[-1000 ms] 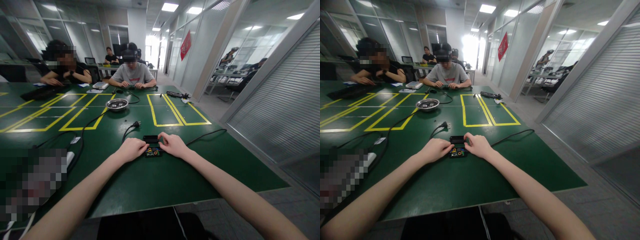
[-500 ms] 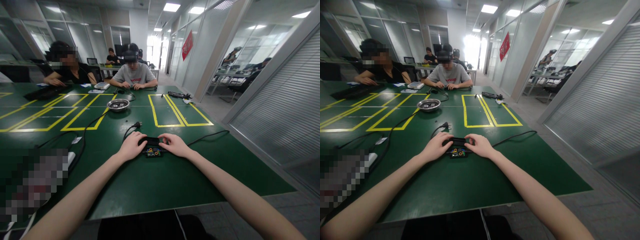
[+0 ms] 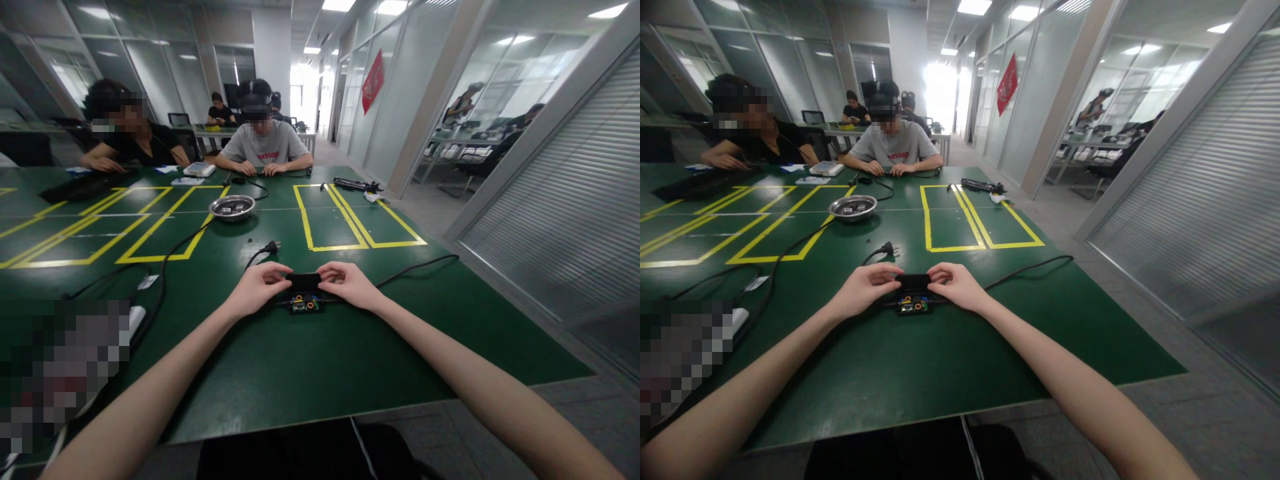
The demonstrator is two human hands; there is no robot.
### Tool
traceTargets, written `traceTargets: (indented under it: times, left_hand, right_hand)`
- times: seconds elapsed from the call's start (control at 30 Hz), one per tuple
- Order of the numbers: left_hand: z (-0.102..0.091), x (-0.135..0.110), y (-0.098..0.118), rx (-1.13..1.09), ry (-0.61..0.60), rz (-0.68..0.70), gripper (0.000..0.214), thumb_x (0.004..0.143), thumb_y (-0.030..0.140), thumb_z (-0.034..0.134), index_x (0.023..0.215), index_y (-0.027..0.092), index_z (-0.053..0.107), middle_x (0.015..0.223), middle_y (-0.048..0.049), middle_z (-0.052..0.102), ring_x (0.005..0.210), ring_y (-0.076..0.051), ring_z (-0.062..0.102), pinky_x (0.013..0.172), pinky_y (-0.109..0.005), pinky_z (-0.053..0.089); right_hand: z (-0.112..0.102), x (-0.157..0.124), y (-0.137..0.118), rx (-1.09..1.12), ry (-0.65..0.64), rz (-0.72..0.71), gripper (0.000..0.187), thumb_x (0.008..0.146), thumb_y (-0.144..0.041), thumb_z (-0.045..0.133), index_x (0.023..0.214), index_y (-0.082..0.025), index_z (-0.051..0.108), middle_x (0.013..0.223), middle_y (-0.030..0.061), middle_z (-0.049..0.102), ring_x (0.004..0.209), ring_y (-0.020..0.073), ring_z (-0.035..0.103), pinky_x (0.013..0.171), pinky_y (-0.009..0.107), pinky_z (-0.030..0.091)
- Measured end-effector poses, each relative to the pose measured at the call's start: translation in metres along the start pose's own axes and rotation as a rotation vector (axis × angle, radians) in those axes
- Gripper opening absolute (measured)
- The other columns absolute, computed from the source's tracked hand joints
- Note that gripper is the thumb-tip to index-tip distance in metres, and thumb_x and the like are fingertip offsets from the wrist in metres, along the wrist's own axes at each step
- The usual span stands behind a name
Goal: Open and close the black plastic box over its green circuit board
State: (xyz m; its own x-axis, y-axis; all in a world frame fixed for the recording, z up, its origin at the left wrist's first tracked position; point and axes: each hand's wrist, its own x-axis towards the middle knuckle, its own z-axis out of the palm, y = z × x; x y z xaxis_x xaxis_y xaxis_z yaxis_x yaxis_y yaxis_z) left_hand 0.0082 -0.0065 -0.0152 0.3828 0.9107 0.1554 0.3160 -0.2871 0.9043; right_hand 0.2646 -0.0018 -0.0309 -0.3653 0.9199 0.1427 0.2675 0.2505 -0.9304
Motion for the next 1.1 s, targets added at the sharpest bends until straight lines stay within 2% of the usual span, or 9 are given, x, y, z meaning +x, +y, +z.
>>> traceTargets:
  times: [0.1,0.23,0.37,0.57,0.7,0.83,1.1]
  left_hand:
    - [-0.002,-0.001,0.005,-0.024,-0.027,-0.062,0.038,0.077,0.039,0.075,0.105,0.014,0.072,0.086,-0.0064,0.076,0.076,-0.021,0.073,0.073,-0.034,0.061]
    - [-0.003,-0.002,0.009,-0.036,-0.006,-0.088,0.036,0.074,0.035,0.077,0.102,0.014,0.073,0.086,-0.0064,0.077,0.067,-0.018,0.072,0.064,-0.029,0.06]
    - [-0.002,-0.002,0.013,-0.04,0.005,-0.085,0.034,0.074,0.035,0.077,0.1,0.014,0.073,0.087,-0.0066,0.077,0.065,-0.017,0.072,0.063,-0.029,0.061]
    - [-0.001,-0.002,0.013,-0.043,0.005,-0.081,0.034,0.074,0.035,0.077,0.1,0.014,0.073,0.088,-0.007,0.077,0.067,-0.018,0.072,0.063,-0.029,0.061]
    - [-0.001,-0.002,0.011,-0.05,-0.008,-0.093,0.036,0.074,0.035,0.077,0.102,0.014,0.072,0.082,-0.0063,0.076,0.066,-0.019,0.073,0.063,-0.03,0.061]
    - [-0.001,-0.002,0.011,-0.057,-0.021,-0.09,0.038,0.075,0.039,0.078,0.102,0.013,0.071,0.078,-0.0059,0.076,0.067,-0.02,0.073,0.064,-0.032,0.062]
    - [0.0,-0.002,0.009,-0.109,-0.005,-0.07,0.044,0.081,0.055,0.071,0.095,0.013,0.072,0.075,-0.0058,0.073,0.068,-0.019,0.072,0.062,-0.029,0.058]
  right_hand:
    - [0.0,0.0,0.0,0.078,-0.007,0.025,0.031,0.071,-0.033,0.078,0.096,-0.016,0.07,0.082,0.0035,0.072,0.075,0.0164,0.067,0.074,0.032,0.056]
    - [0.0,-0.001,-0.002,0.106,-0.038,0.026,0.031,0.07,-0.031,0.078,0.097,-0.016,0.07,0.082,0.0024,0.071,0.074,0.015,0.067,0.074,0.031,0.056]
    - [0.0,-0.002,-0.003,0.106,-0.06,0.002,0.033,0.071,-0.029,0.077,0.101,-0.016,0.07,0.083,0.0021,0.071,0.072,0.0136,0.066,0.072,0.029,0.056]
    - [0.0,-0.002,-0.003,0.116,-0.059,-0.015,0.032,0.073,-0.03,0.076,0.101,-0.016,0.069,0.097,0.0066,0.074,0.072,0.0139,0.069,0.068,0.029,0.057]
    - [-0.001,-0.003,-0.005,0.102,-0.053,-0.019,0.031,0.073,-0.029,0.076,0.101,-0.016,0.069,0.097,0.0066,0.074,0.073,0.0145,0.07,0.069,0.029,0.058]
    - [-0.002,-0.004,-0.007,0.083,-0.054,-0.021,0.032,0.075,-0.032,0.077,0.101,-0.016,0.069,0.094,0.0052,0.074,0.074,0.0152,0.07,0.069,0.029,0.057]
    - [-0.001,-0.002,-0.003,0.103,-0.045,-0.026,0.036,0.084,-0.051,0.07,0.094,-0.017,0.071,0.081,0.0031,0.072,0.075,0.0181,0.07,0.075,0.033,0.058]
